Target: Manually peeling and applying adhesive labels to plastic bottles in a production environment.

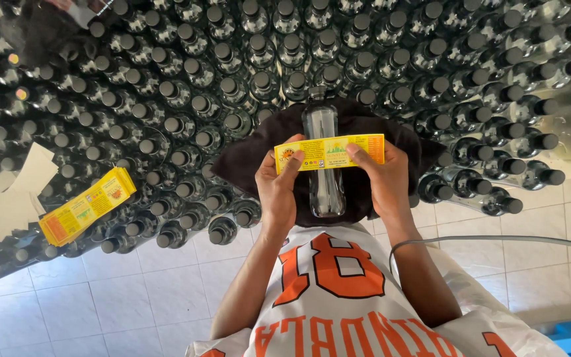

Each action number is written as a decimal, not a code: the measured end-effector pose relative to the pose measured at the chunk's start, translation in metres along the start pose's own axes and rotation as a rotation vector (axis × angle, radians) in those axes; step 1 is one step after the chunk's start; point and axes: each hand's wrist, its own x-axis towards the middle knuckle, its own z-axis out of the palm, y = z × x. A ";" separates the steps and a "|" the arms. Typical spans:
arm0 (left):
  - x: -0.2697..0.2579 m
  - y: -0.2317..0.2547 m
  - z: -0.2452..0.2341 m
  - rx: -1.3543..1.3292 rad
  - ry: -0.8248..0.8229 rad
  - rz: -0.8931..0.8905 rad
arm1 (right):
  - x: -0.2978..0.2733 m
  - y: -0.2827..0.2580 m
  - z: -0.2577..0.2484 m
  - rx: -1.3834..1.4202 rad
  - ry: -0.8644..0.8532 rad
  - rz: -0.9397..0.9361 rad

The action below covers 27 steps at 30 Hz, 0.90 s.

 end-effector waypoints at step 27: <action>0.005 0.000 -0.003 -0.029 -0.021 -0.007 | 0.001 -0.002 0.000 -0.052 -0.022 -0.017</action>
